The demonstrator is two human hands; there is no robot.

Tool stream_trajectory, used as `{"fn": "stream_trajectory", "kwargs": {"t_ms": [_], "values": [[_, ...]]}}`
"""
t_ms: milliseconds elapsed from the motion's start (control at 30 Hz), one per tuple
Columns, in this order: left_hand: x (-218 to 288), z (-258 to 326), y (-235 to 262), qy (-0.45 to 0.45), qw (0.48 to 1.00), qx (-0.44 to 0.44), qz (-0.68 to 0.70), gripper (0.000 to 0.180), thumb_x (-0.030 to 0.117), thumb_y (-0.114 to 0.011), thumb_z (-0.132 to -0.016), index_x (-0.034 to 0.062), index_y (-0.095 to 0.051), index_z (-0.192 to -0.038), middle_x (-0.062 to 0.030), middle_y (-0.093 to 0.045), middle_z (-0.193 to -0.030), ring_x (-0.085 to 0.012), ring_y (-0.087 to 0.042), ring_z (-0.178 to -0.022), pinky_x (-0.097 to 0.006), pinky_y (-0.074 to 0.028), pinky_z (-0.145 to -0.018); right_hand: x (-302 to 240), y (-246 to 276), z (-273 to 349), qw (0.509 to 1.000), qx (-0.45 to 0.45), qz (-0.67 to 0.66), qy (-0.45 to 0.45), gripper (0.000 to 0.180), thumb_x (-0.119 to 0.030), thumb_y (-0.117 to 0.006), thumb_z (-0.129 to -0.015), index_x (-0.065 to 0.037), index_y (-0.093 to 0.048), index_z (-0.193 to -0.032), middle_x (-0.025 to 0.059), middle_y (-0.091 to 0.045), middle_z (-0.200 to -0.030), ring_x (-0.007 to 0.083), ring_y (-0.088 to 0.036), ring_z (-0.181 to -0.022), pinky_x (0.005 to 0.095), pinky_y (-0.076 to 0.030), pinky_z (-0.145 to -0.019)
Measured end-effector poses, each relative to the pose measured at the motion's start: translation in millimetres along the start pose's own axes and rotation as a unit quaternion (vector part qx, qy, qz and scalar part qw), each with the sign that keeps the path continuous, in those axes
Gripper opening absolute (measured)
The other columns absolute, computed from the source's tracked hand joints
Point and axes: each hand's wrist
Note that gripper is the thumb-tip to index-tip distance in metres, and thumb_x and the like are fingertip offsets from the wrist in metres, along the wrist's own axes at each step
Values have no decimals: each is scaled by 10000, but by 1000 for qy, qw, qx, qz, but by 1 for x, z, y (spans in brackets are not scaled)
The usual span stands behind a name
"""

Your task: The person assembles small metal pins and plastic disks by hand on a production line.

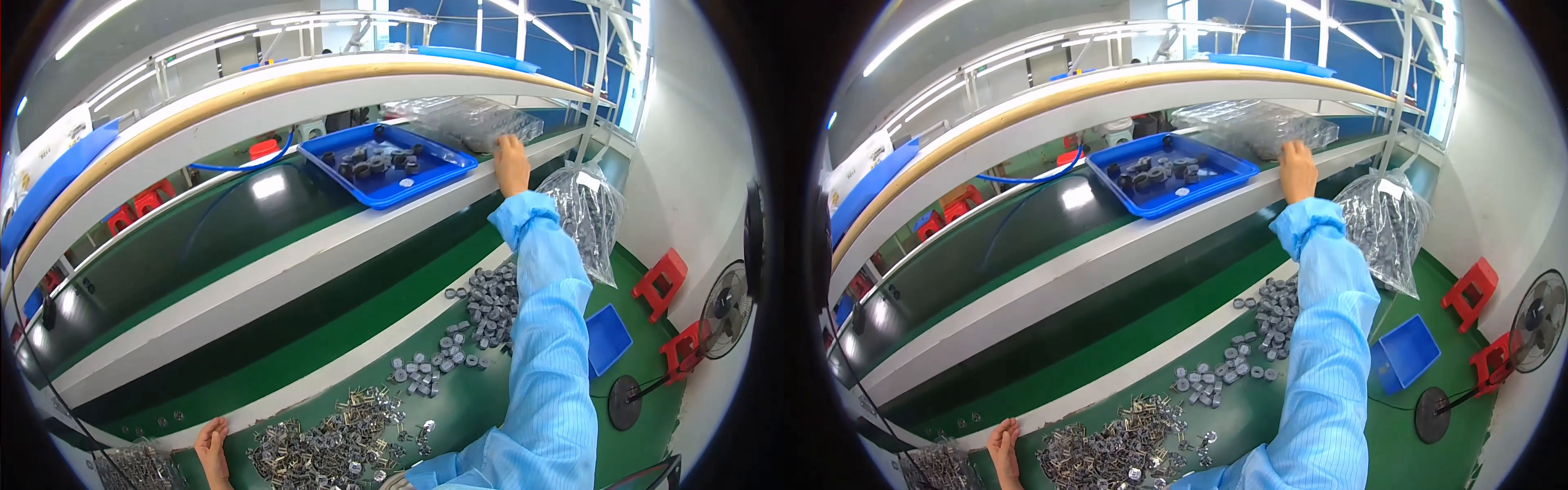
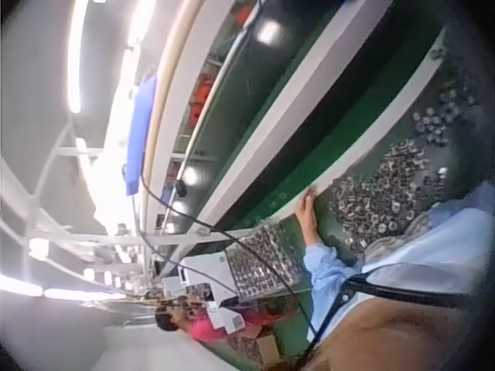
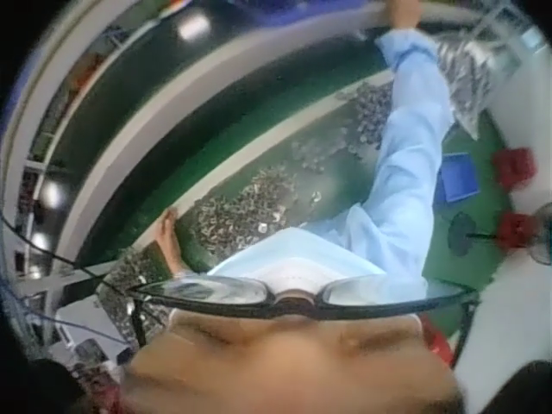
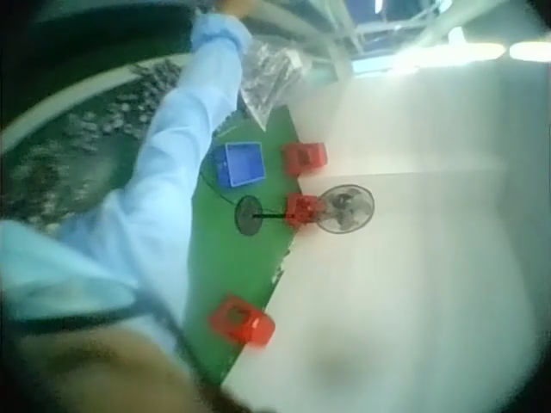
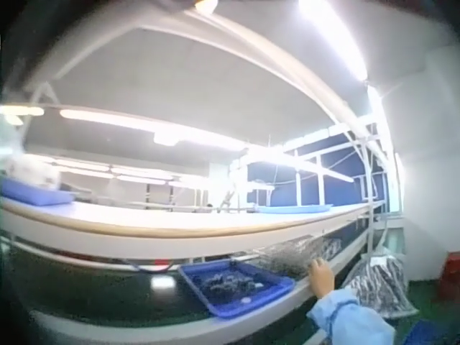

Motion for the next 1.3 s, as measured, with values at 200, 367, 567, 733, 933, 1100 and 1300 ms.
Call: {"fn": "stream_trajectory", "kwargs": {"t_ms": [200, 367, 567, 733, 933, 1100, 1300], "values": [[-5, -19, -19, -10, 999, -14, -43, 409, 212, -687, -1060, -79, -664, -1347, -192, -713, -1328, -286, -676, -1262, -408, -499, -1139, 64, -6, -27, 983, -99, 144, 58, 511, -180, -742, -924, 18, -599, -1372, 280, -613, -1391, 486, -548, -1320, 539, -456, -1116], [4, -20, -28, -13, 995, -44, -86, 439, 248, -655, -1070, -88, -663, -1353, -219, -695, -1373, -309, -644, -1331, -439, -452, -1197, -104, 125, 52, 943, -119, -308, -44, 366, -135, -683, -1046, -11, -635, -1387, 132, -655, -1377, 229, -631, -1262, 357, -563, -966], [9, -31, -64, -10, 988, -122, -89, 431, 290, -663, -1053, -45, -716, -1319, -196, -732, -1334, -283, -661, -1309, -404, -452, -1181, -250, 218, 232, 771, -380, -509, -53, 256, -57, -669, -1011, -12, -713, -1259, 133, -718, -1356, 231, -660, -1251, 360, -502, -1076], [8, -29, -82, 2, 976, -194, -102, 408, 288, -672, -1051, -24, -735, -1307, -174, -750, -1313, -260, -678, -1276, -375, -464, -1149, -275, 217, 318, 611, -371, -584, -385, 343, -238, -517, -1158, 23, -691, -1296, 117, -742, -1284, 194, -662, -1226, 341, -497, -1093], [8, -30, -89, 3, 973, -213, -89, 400, 280, -671, -1052, -24, -736, -1304, -181, -751, -1308, -264, -678, -1280, -387, -477, -1145, -259, 216, 336, 764, -388, -463, -227, 317, -208, -501, -1153, 20, -669, -1295, 154, -710, -1343, 279, -647, -1305, 396, -482, -1121], [14, -41, -121, -8, 957, -276, -93, 402, 267, -656, -1057, -31, -730, -1316, -168, -739, -1339, -274, -666, -1300, -389, -465, -1160, -248, 195, 325, 869, -331, -365, -35, 226, -110, -596, -1077, 22, -684, -1239, 203, -702, -1338, 410, -594, -1375, 490, -461, -1164], [11, -57, -150, -23, 934, -346, -89, 385, 246, -662, -1054, 0, -727, -1343, -141, -718, -1393, -272, -620, -1368, -399, -445, -1183, -273, 196, 325, 762, -406, -498, -73, 308, -200, -574, -1103, 18, -659, -1304, 191, -651, -1434, 403, -556, -1418, 511, -422, -1202]]}}
Point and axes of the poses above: each hand's wrist, its own z-axis away from the middle knuckle, its own y-axis out of the back of the hand, x = y × z
